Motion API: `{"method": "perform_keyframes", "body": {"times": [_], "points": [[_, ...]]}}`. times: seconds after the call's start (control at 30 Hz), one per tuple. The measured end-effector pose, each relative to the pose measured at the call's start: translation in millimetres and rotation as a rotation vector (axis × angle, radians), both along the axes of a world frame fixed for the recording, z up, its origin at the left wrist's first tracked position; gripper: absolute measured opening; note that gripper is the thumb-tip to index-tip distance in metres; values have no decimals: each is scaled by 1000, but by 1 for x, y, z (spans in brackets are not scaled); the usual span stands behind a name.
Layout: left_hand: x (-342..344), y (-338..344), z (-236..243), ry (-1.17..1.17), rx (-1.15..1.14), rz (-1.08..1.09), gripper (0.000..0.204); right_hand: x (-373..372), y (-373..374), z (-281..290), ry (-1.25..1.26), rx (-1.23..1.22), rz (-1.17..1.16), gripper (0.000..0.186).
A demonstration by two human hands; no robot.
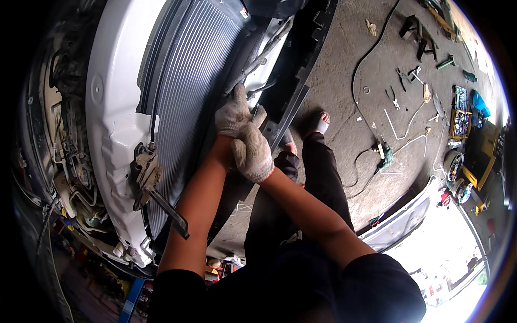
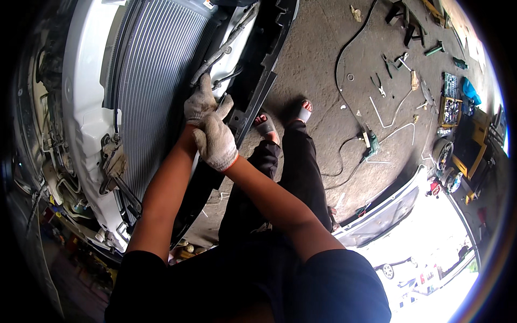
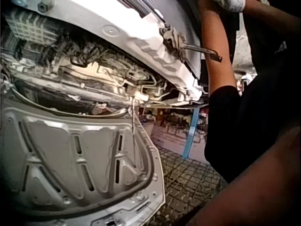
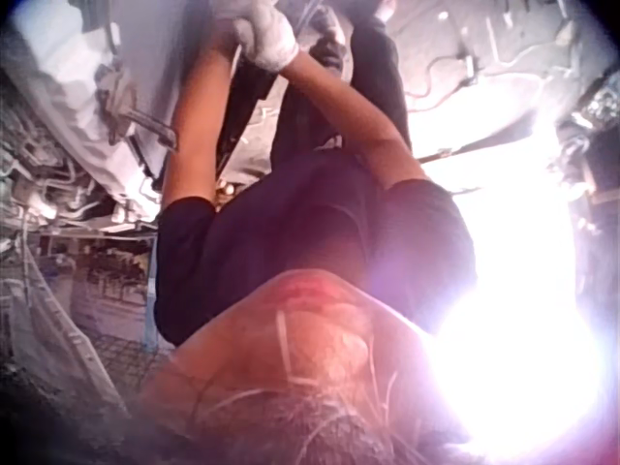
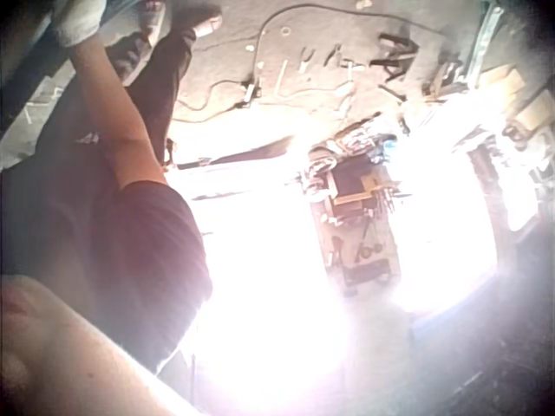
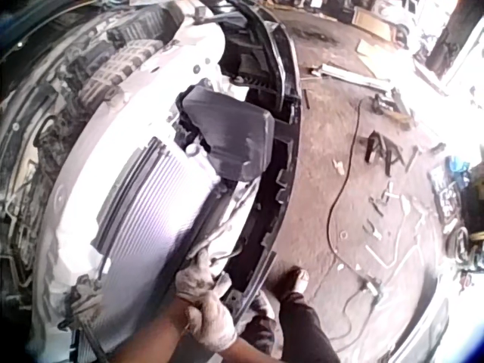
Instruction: The person unscrews bolts from the front frame of a car using a wrench and by hand while wearing gloves. They remove components near the radiator and front bumper.
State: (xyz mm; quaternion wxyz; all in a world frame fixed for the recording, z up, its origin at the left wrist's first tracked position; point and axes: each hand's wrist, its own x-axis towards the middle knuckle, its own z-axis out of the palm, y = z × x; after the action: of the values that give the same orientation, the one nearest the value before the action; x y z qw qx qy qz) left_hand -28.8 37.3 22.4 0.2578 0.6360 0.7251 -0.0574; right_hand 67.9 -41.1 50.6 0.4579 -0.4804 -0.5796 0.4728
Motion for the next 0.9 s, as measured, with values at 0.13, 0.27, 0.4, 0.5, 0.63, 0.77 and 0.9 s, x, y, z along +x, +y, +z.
{"method": "perform_keyframes", "body": {"times": [0.13,0.27,0.4,0.5,0.63,0.77,0.9], "points": [[-4,-1,-4,-104,12,-8,89,0,10,11,-17,-63,14,18],[-22,-28,-55,-60,183,33,81,7,55,28,50,-113,43,19],[12,-1,-13,3,64,-4,76,53,144,39,318,-818,-143,51],[10,1,1,56,110,-2,74,55,185,13,464,-1038,-242,43],[8,1,3,40,94,11,74,54,187,-7,430,-1002,-231,50],[7,3,12,51,86,19,73,52,165,-3,383,-933,-44,60],[12,4,13,64,49,23,74,47,160,-19,316,-937,-219,64]]}}
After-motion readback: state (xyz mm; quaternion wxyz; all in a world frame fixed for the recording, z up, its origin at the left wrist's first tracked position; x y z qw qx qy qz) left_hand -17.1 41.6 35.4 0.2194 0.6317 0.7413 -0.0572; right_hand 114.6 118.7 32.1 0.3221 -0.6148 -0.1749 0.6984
